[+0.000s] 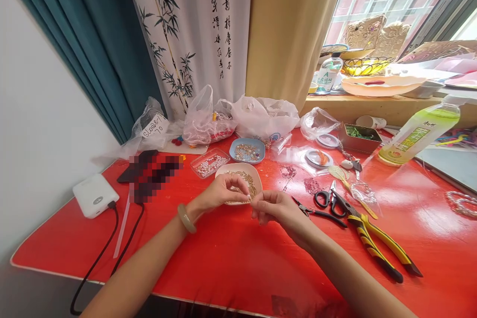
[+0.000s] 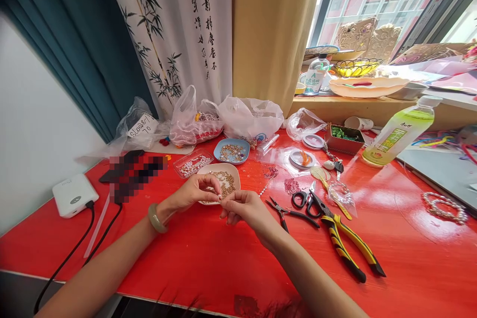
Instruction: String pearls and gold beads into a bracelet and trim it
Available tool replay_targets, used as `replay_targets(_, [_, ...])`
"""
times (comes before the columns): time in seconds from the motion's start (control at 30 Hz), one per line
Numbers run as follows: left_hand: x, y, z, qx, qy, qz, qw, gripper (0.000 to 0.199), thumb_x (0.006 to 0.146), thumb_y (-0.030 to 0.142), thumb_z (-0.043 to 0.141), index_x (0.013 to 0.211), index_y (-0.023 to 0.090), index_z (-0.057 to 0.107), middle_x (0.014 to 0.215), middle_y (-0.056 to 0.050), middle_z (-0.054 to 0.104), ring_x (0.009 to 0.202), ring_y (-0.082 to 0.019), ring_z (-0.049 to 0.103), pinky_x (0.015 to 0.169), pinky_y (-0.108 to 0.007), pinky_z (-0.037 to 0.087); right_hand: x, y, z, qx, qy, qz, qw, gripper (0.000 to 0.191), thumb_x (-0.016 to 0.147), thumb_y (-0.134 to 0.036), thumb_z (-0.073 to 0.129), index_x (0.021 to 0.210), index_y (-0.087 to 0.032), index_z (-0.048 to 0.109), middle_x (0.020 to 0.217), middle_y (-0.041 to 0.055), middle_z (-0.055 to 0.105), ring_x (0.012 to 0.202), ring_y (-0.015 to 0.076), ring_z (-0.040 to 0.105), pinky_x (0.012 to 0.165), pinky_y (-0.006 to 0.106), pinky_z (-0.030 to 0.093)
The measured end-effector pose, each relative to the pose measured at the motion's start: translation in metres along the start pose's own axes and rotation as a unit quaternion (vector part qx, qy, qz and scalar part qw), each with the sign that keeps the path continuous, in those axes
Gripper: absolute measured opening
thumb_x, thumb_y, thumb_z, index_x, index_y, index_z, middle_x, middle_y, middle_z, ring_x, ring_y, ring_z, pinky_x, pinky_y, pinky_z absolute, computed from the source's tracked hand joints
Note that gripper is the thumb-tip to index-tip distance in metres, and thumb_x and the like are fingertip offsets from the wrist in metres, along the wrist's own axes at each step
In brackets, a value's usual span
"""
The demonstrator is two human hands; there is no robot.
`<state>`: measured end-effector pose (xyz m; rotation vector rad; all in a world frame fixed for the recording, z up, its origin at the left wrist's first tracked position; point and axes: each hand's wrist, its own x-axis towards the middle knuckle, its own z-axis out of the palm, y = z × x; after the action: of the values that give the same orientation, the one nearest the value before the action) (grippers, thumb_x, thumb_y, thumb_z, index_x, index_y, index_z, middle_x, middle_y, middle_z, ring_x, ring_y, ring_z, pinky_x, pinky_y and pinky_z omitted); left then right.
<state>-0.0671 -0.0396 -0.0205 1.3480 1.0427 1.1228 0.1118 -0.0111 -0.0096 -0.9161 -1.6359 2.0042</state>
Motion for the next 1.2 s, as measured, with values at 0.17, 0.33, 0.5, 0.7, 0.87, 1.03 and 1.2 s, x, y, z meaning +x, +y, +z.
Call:
replay_targets(0.17, [-0.001, 0.001, 0.001, 0.006, -0.011, 0.01, 1.0, 0.011, 0.062, 0.023, 0.068, 0.067, 0.014, 0.064, 0.069, -0.002, 0.06, 0.069, -0.012, 0.053, 0.068, -0.024, 0.041, 0.002, 0.0, -0.001, -0.007, 0.006, -0.005, 1.0, 0.021, 0.066, -0.035, 0.062, 0.067, -0.014, 0.058, 0.061, 0.0013, 0.062, 0.049, 0.0072, 0.05, 0.052, 0.022, 0.04])
replay_targets(0.33, [-0.001, 0.004, 0.002, 0.028, 0.015, 0.019, 0.999, 0.014, 0.064, 0.027, 0.067, 0.064, 0.013, 0.064, 0.066, -0.002, 0.059, 0.067, -0.012, 0.053, 0.065, -0.023, 0.041, 0.003, -0.002, -0.001, -0.094, 0.051, -0.021, 0.994, 0.025, 0.066, -0.036, 0.062, 0.081, -0.016, 0.061, 0.07, 0.001, 0.063, 0.05, 0.0081, 0.049, 0.047, 0.021, 0.037])
replay_targets(0.5, [0.0, 0.006, 0.003, 0.049, 0.037, 0.04, 0.997, 0.016, 0.062, 0.029, 0.068, 0.063, 0.013, 0.064, 0.067, -0.002, 0.058, 0.066, -0.013, 0.054, 0.061, -0.023, 0.042, 0.003, -0.001, 0.0, -0.161, 0.067, -0.088, 0.981, 0.019, 0.069, -0.035, 0.059, 0.07, -0.017, 0.064, 0.067, -0.0008, 0.059, 0.062, 0.0115, 0.05, 0.057, 0.022, 0.037])
replay_targets(0.7, [0.002, 0.006, -0.002, 0.157, 0.1, 0.018, 0.982, 0.023, 0.072, 0.034, 0.056, 0.08, 0.014, 0.067, 0.076, -0.005, 0.065, 0.07, -0.015, 0.055, 0.063, -0.025, 0.042, 0.004, -0.001, -0.001, -0.14, 0.08, -0.082, 0.983, 0.017, 0.069, -0.033, 0.059, 0.066, -0.016, 0.062, 0.06, -0.0016, 0.056, 0.054, 0.0095, 0.046, 0.049, 0.021, 0.036])
replay_targets(0.87, [0.002, 0.003, -0.019, 0.476, 0.216, -0.021, 0.852, 0.015, 0.075, 0.027, 0.053, 0.077, 0.021, 0.067, 0.081, -0.003, 0.066, 0.086, -0.022, 0.05, 0.068, -0.03, 0.039, 0.005, -0.001, -0.004, -0.063, 0.113, -0.1, 0.987, 0.023, 0.068, -0.039, 0.059, 0.071, -0.016, 0.062, 0.062, 0.0004, 0.058, 0.048, 0.0095, 0.048, 0.045, 0.023, 0.041])
replay_targets(1.03, [0.003, -0.007, -0.027, 0.62, 0.177, -0.033, 0.764, 0.022, 0.081, 0.022, 0.045, 0.088, 0.021, 0.066, 0.09, -0.005, 0.064, 0.091, -0.023, 0.044, 0.064, -0.03, 0.039, 0.005, 0.0, -0.007, -0.04, 0.14, -0.129, 0.981, 0.024, 0.068, -0.039, 0.061, 0.074, -0.016, 0.063, 0.066, 0.003, 0.062, 0.062, 0.0137, 0.057, 0.056, 0.025, 0.045])
replay_targets(1.2, [0.008, -0.015, -0.027, 0.659, 0.13, -0.026, 0.74, 0.026, 0.082, 0.02, 0.041, 0.098, 0.024, 0.062, 0.094, -0.007, 0.06, 0.093, -0.024, 0.04, 0.064, -0.03, 0.039, 0.007, 0.004, -0.008, -0.043, 0.135, -0.132, 0.981, 0.024, 0.068, -0.039, 0.061, 0.075, -0.016, 0.064, 0.067, 0.0035, 0.064, 0.065, 0.0151, 0.058, 0.06, 0.026, 0.045])
